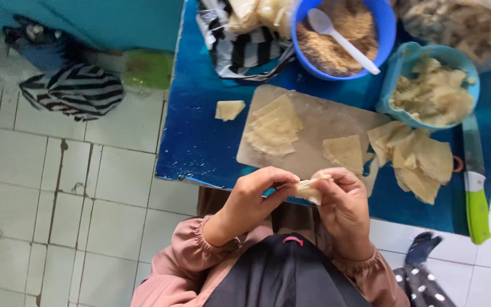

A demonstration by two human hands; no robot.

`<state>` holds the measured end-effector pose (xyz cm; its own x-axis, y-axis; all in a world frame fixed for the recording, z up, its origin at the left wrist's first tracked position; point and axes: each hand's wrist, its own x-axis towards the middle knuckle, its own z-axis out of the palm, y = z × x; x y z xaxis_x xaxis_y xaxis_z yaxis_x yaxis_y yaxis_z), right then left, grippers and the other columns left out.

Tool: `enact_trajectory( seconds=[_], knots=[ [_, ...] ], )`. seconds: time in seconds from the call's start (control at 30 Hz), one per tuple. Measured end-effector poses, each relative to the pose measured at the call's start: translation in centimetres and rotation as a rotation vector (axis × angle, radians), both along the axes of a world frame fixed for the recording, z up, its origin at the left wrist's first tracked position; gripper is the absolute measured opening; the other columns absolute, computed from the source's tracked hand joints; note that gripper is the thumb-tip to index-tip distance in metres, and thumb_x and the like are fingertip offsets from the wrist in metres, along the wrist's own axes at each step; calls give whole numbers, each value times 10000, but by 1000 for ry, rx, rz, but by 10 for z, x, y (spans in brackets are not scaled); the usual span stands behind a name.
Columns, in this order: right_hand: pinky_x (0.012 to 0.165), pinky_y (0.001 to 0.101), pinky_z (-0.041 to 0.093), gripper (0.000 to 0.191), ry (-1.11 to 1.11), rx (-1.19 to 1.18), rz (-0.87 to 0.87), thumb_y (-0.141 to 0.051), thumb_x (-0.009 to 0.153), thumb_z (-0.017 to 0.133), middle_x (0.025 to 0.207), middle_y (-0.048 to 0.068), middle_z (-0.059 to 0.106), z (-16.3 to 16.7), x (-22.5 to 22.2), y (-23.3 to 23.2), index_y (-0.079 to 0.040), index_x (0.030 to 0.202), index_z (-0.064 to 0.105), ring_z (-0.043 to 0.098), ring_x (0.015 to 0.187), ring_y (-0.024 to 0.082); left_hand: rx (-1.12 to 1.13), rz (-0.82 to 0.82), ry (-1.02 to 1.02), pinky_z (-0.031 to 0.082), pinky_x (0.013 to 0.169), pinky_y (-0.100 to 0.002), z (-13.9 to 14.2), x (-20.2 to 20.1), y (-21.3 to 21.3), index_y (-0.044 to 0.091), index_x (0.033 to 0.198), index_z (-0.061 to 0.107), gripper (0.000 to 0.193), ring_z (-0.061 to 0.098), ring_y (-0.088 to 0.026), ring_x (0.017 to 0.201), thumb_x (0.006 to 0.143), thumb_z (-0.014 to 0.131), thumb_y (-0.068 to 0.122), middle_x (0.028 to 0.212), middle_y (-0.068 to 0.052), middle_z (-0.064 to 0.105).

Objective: The person sits at a small blue table and folds thin square pastry sheets into triangular parcels by hand, pressing the edges closed. They occasionally use a spoon to scoop brown sugar from a blue bowl onto a sheet before folding, and set finished folded pieces aside on the table.

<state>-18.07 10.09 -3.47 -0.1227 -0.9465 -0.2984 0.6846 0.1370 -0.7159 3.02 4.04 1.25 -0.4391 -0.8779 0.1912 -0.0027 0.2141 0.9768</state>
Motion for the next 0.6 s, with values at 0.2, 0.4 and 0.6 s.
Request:
enact_trajectory(
  seconds=[0.2, 0.4, 0.6],
  knots=[
    [825, 317, 541, 14, -147, -193, -256, 9, 1070, 653, 1025, 128, 683, 18, -32, -18, 16, 1082, 657, 657, 915, 191, -258, 295, -179, 591, 820, -358, 8, 43, -10, 53, 1058, 687, 175, 717, -286, 965, 914, 716, -42, 1029, -120, 707],
    [940, 343, 553, 161, 346, -142, -327, 61, 1029, 561, 1060, 122, 686, 52, -64, -9, 13, 1139, 667, 674, 983, 200, -333, 456, -648, 510, 873, -410, 13, 71, -41, 42, 1097, 709, 167, 654, -325, 998, 933, 717, 14, 1104, -120, 681],
    [880, 270, 488, 329, 1162, -89, -38, 100, 930, 473, 1088, 113, 624, 78, -27, 13, 15, 1147, 706, 617, 947, 198, -570, 482, -641, 490, 977, -447, 25, 39, -40, 61, 1281, 672, 360, 621, -348, 1129, 924, 723, 64, 1228, -138, 649]
  ],
)
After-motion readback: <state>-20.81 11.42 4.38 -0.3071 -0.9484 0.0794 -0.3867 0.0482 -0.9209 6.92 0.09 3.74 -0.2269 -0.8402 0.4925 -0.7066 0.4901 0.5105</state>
